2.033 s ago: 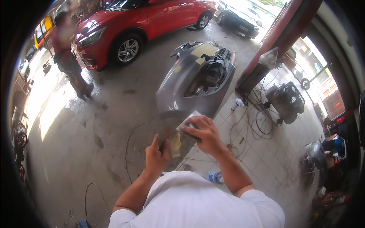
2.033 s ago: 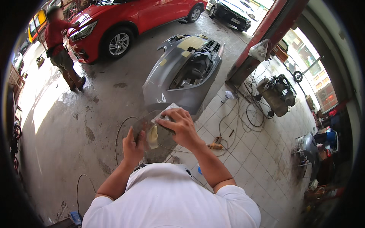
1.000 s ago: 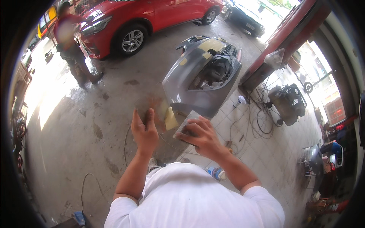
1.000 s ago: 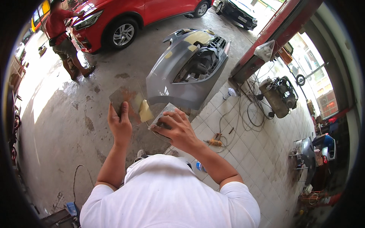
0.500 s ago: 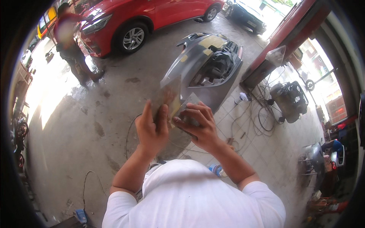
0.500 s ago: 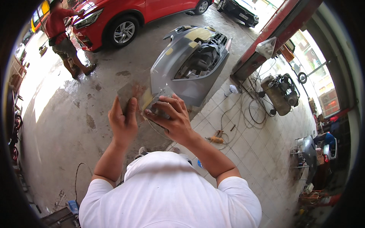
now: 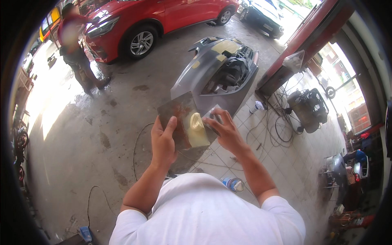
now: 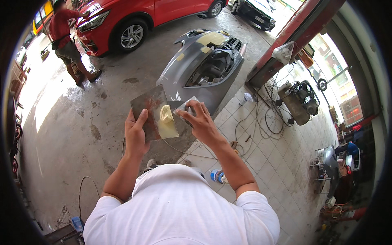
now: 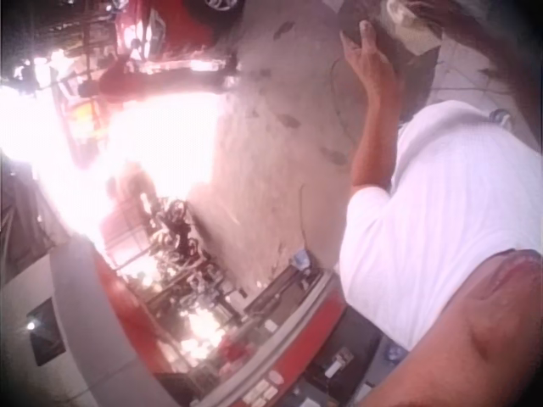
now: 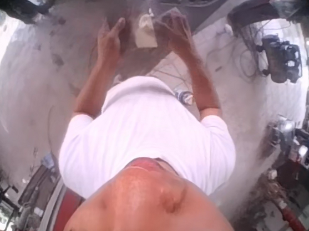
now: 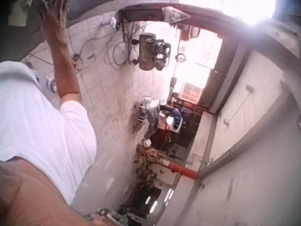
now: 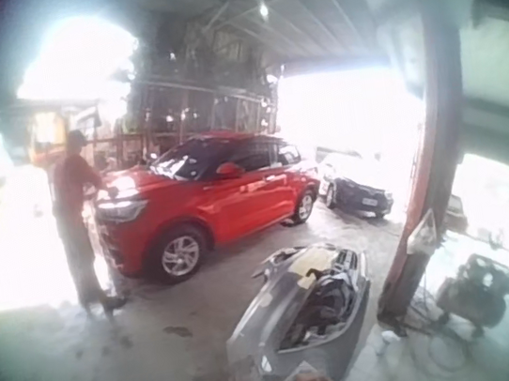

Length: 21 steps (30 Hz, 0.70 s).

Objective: The person scoops body filler from a can onto a metal spreader, mixes it with a hardener, and applies the compound to a detached car bumper using the spreader. The person smooths the filler across the bumper surface to fill imperfections.

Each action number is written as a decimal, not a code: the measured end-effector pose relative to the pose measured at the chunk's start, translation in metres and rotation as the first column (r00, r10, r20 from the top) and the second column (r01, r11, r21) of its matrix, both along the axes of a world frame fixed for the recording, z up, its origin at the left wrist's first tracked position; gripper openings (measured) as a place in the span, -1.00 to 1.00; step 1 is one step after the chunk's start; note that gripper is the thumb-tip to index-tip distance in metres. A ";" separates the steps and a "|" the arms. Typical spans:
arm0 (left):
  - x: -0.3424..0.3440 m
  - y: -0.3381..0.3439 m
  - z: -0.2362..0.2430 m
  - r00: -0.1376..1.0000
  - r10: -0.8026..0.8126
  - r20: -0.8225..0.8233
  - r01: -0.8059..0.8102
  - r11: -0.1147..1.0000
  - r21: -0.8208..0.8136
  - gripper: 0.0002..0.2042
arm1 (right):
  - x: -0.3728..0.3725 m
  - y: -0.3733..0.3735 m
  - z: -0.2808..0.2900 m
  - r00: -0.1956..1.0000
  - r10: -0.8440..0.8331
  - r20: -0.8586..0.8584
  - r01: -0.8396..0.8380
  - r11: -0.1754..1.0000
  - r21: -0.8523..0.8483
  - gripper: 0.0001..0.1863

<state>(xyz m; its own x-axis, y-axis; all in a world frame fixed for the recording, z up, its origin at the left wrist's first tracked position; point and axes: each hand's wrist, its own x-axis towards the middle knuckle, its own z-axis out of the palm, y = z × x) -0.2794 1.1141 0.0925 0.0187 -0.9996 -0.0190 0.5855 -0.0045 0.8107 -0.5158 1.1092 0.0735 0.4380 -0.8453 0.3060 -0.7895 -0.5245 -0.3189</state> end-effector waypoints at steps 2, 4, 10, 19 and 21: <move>-0.003 -0.003 -0.017 0.985 0.118 0.130 -0.102 0.988 -0.118 -0.72 | 0.005 0.013 0.003 0.901 0.093 0.423 -0.121 0.992 0.040 -0.18; -0.011 0.001 -0.031 0.924 0.259 0.280 -0.208 0.957 -0.201 -0.72 | 0.026 0.031 0.005 0.568 0.201 0.798 -0.237 0.969 -0.075 -0.21; -0.013 0.016 -0.010 0.981 0.178 0.075 -0.170 0.980 -0.102 -0.73 | 0.034 0.048 -0.044 0.871 0.110 0.478 -0.140 0.990 0.027 -0.16; -0.004 0.020 -0.048 0.602 0.359 0.713 0.084 0.860 -0.504 -0.72 | 0.018 0.034 0.035 0.978 -0.064 0.198 0.117 0.956 -0.268 -0.45; -0.009 0.020 -0.037 0.587 0.408 0.699 0.035 0.850 -0.526 -0.73 | 0.033 0.037 0.026 0.978 0.038 0.206 0.012 0.972 -0.235 -0.45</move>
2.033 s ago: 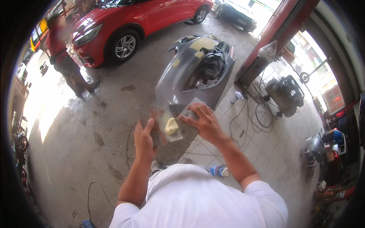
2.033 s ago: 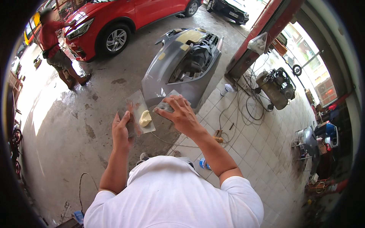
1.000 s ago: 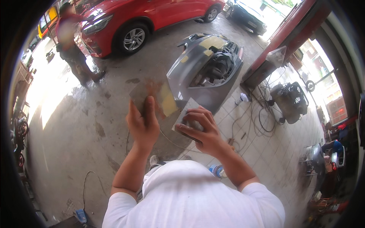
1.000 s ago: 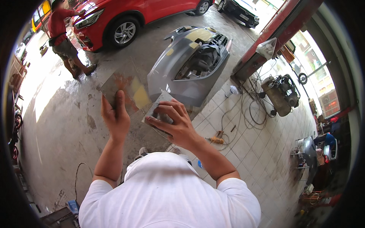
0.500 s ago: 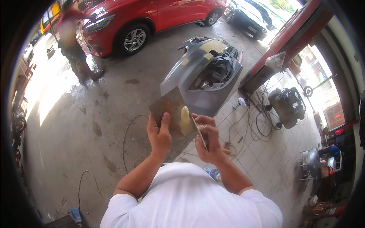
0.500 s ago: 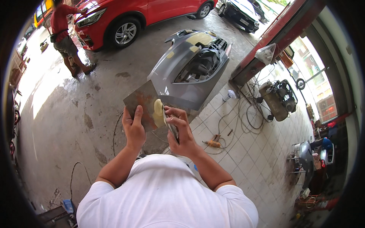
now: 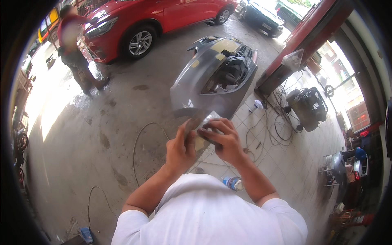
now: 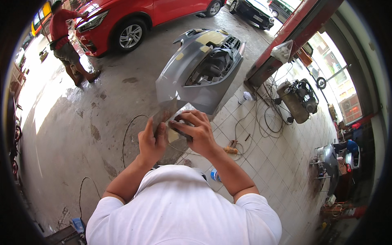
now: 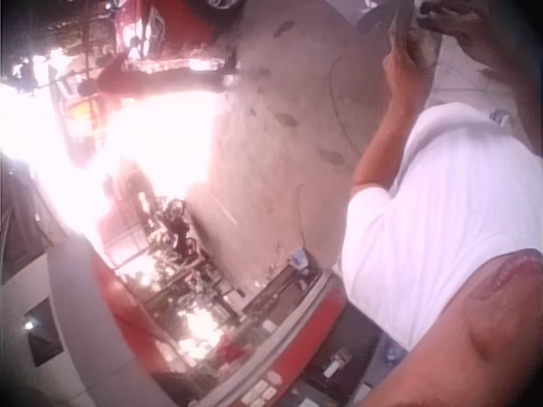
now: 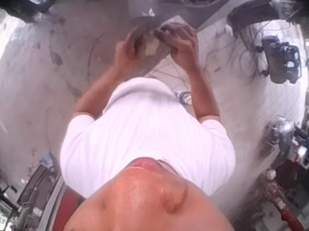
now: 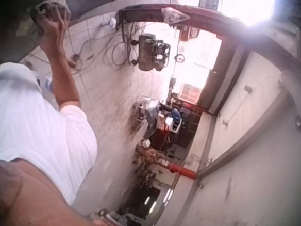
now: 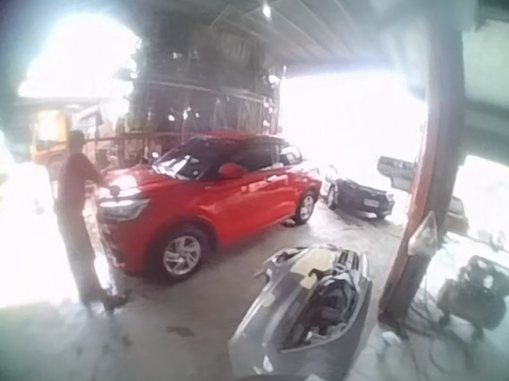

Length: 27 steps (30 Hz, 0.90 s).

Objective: The person scoops body filler from a can onto a metal spreader, mixes it with a hardener, and applies the compound to a detached car bumper using the spreader. The person smooths the filler across the bumper surface to fill imperfections.

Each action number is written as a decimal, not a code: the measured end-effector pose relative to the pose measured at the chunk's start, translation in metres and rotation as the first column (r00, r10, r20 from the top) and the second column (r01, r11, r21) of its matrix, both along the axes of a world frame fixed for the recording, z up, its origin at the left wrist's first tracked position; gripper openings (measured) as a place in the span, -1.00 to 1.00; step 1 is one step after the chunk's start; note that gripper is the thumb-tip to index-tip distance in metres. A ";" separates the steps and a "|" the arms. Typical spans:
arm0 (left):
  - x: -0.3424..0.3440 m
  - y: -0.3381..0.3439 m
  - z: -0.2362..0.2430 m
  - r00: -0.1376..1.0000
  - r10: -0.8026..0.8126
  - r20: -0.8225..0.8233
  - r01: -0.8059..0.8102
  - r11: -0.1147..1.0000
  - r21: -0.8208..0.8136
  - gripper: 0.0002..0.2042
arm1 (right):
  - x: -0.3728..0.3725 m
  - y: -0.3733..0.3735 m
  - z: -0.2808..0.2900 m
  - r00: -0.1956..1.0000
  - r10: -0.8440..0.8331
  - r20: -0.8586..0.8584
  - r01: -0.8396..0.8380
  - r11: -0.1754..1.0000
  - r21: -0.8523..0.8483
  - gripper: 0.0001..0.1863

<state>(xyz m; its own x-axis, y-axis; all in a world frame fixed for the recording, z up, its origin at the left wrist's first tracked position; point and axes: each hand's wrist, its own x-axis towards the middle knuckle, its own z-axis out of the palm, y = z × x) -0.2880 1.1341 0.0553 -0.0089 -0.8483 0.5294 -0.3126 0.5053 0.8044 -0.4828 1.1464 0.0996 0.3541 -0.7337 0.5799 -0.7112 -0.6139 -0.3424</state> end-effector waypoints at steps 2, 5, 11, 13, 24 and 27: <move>0.000 -0.003 0.014 0.999 0.028 -0.017 -0.028 0.999 -0.026 -0.74 | 0.011 0.003 -0.013 0.995 0.102 -0.005 -0.102 0.995 0.010 -0.43; 0.012 -0.007 0.029 0.994 0.070 -0.083 -0.074 0.996 -0.043 -0.76 | 0.005 0.015 -0.032 0.983 0.177 -0.054 -0.170 0.979 0.111 -0.43; 0.011 -0.030 0.032 0.859 0.125 -0.496 -0.036 0.982 0.185 -0.76 | 0.018 0.015 0.002 0.857 0.351 0.376 -0.373 0.928 -0.015 -0.15; -0.001 -0.025 0.046 0.478 0.179 -0.860 0.345 0.862 0.371 -0.73 | 0.014 -0.001 0.000 0.861 0.318 0.396 -0.350 0.937 0.007 -0.11; 0.004 -0.025 0.022 0.955 0.118 -0.272 -0.073 0.983 0.171 -0.77 | -0.009 0.008 -0.011 0.982 0.048 -0.181 -0.050 0.999 -0.010 -0.36; 0.006 -0.034 0.035 0.955 0.165 -0.247 -0.137 0.983 0.126 -0.78 | -0.010 0.008 -0.014 0.963 0.081 -0.258 -0.079 0.997 0.018 -0.38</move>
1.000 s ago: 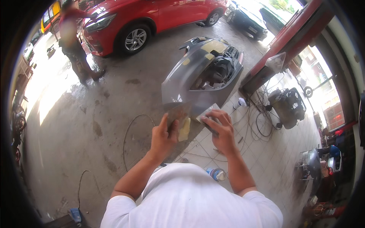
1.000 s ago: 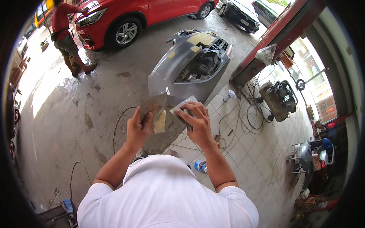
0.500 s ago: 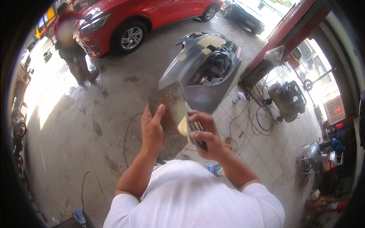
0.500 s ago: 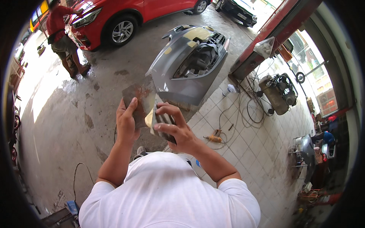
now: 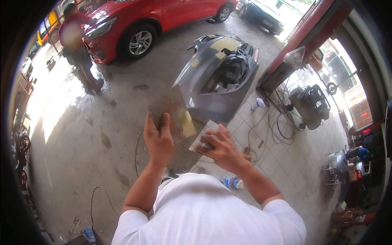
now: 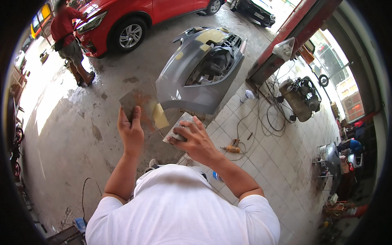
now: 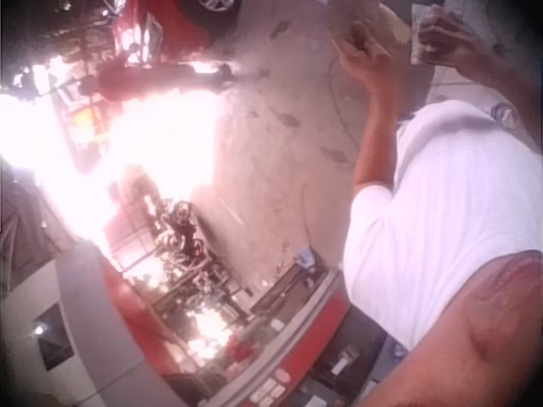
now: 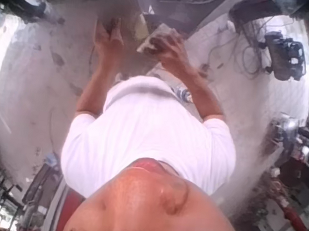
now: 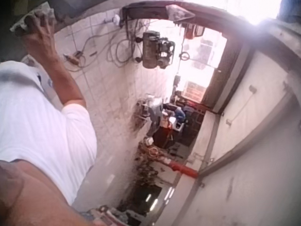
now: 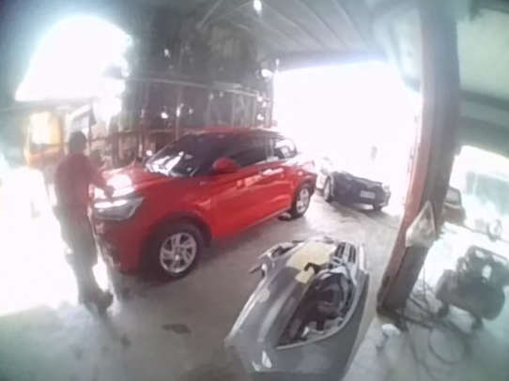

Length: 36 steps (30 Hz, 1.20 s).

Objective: The person scoops body filler from a can onto a metal spreader, mixes it with a hardener, and applies the compound to a detached car bumper using the spreader. The person smooths the filler across the bumper surface to fill imperfections.

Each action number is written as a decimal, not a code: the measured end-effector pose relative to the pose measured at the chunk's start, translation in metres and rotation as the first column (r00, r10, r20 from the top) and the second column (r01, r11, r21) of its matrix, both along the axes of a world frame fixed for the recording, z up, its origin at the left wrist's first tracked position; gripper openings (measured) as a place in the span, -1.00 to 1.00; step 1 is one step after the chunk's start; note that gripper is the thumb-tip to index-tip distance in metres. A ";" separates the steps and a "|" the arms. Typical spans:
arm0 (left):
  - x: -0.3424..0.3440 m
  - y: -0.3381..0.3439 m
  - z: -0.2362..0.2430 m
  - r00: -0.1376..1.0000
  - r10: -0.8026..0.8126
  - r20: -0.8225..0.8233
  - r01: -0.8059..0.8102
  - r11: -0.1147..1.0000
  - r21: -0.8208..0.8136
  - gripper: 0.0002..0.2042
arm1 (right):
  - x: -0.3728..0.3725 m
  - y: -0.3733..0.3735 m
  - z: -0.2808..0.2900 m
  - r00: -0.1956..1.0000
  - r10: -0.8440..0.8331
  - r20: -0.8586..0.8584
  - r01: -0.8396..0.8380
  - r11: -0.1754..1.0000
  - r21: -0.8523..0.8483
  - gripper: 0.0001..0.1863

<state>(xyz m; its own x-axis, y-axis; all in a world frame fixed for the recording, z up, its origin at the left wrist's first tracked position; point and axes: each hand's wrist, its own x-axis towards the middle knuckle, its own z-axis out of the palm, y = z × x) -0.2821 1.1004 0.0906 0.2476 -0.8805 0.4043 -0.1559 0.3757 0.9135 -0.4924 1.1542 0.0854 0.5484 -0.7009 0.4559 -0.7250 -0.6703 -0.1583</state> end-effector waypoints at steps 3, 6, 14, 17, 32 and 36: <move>0.003 0.000 -0.002 0.996 -0.011 0.092 0.017 0.998 -0.062 -0.79 | 0.006 -0.005 0.027 0.991 -0.095 0.096 0.102 0.992 -0.075 -0.38; -0.003 0.004 0.003 0.977 -0.033 0.209 0.061 0.989 -0.133 -0.79 | 0.014 -0.023 0.010 0.985 -0.026 0.172 0.036 0.998 -0.057 -0.43; 0.006 -0.024 0.007 0.855 -0.144 -0.498 0.191 0.981 0.045 -0.76 | 0.032 -0.020 0.030 0.714 0.283 0.640 -0.286 0.953 -0.102 -0.16; 0.001 -0.009 0.019 0.578 -0.109 -0.809 0.556 0.778 0.292 -0.75 | 0.003 -0.049 -0.003 0.892 0.069 0.448 -0.136 0.983 0.120 -0.10; 0.005 -0.008 -0.012 0.966 -0.072 0.248 0.074 0.997 0.001 -0.77 | 0.012 -0.036 -0.013 0.964 0.056 0.260 -0.075 0.995 0.066 -0.42; 0.012 -0.018 0.007 0.990 0.082 0.113 -0.069 0.991 -0.117 -0.75 | 0.006 -0.030 -0.012 0.966 0.103 0.239 -0.123 0.990 0.072 -0.30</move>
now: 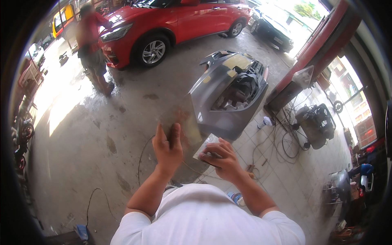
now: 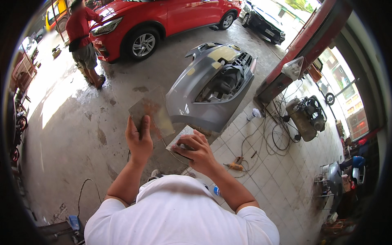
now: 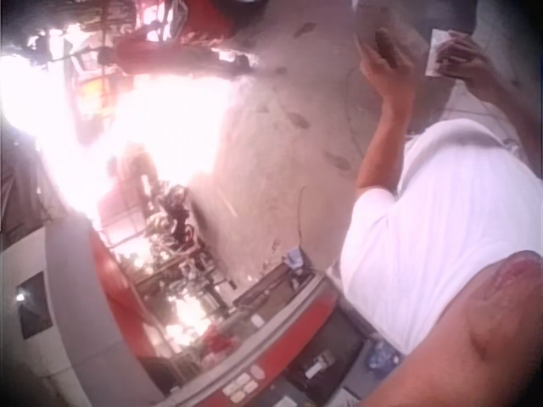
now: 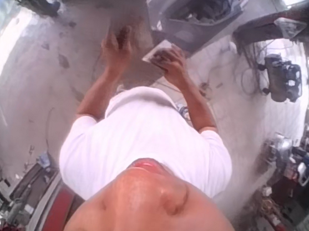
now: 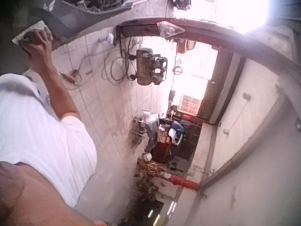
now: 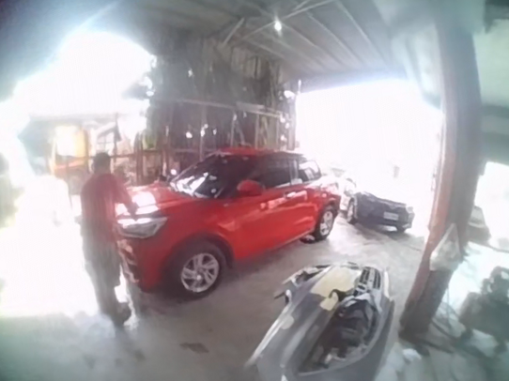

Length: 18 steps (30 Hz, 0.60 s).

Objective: The person scoops body filler from a can onto a metal spreader, mixes it with a hardener, and applies the compound to a detached car bumper using the spreader. The person smooths the filler across the bumper surface to fill imperfections.

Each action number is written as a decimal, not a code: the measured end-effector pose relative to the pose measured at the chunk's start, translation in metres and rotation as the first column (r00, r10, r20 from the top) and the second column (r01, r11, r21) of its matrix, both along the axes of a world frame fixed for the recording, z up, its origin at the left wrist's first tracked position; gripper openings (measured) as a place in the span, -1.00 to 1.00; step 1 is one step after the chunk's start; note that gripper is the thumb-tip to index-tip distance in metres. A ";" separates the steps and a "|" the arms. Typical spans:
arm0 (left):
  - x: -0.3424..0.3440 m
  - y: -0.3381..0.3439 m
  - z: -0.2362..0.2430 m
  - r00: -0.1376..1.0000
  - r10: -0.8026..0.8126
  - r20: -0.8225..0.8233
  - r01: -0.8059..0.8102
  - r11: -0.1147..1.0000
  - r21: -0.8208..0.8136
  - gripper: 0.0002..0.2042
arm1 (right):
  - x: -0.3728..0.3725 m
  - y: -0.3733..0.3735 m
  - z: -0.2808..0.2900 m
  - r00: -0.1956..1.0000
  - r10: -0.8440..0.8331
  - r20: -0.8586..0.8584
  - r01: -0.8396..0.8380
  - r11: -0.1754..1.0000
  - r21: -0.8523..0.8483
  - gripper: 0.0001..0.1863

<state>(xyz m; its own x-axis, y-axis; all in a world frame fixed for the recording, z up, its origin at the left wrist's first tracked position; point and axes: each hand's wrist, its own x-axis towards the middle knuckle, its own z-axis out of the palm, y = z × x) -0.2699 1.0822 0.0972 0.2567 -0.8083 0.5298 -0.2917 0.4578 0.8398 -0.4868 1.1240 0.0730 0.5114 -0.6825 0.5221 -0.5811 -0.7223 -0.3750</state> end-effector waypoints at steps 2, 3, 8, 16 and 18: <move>-0.001 -0.005 -0.002 0.981 -0.030 -0.192 0.039 0.998 0.043 -0.74 | 0.011 0.007 0.029 0.987 0.055 0.153 -0.047 0.997 -0.053 -0.28; -0.002 -0.006 0.000 0.958 -0.045 -0.283 0.065 0.996 0.060 -0.73 | 0.016 0.005 0.028 0.962 0.084 0.261 -0.082 0.996 -0.017 -0.26; -0.011 0.006 0.002 0.582 -0.048 -0.812 0.576 0.729 0.370 -0.64 | -0.006 -0.028 -0.001 0.969 -0.138 0.204 0.089 0.969 0.231 -0.21; -0.014 0.011 -0.032 0.989 -0.108 -0.097 0.125 0.973 0.195 -0.75 | -0.006 -0.007 0.023 0.991 -0.132 -0.026 0.131 0.990 -0.045 -0.31; -0.011 0.003 -0.023 0.995 -0.062 -0.084 0.073 0.988 0.138 -0.76 | 0.003 -0.001 0.004 0.998 -0.056 -0.037 0.054 0.996 -0.066 -0.30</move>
<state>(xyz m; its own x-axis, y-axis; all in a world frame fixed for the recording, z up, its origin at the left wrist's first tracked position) -0.2810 1.0852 0.0740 0.2355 -0.8902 0.3900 -0.1946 0.3500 0.9163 -0.4837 1.1234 0.0770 0.4946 -0.6754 0.5470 -0.6338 -0.7109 -0.3047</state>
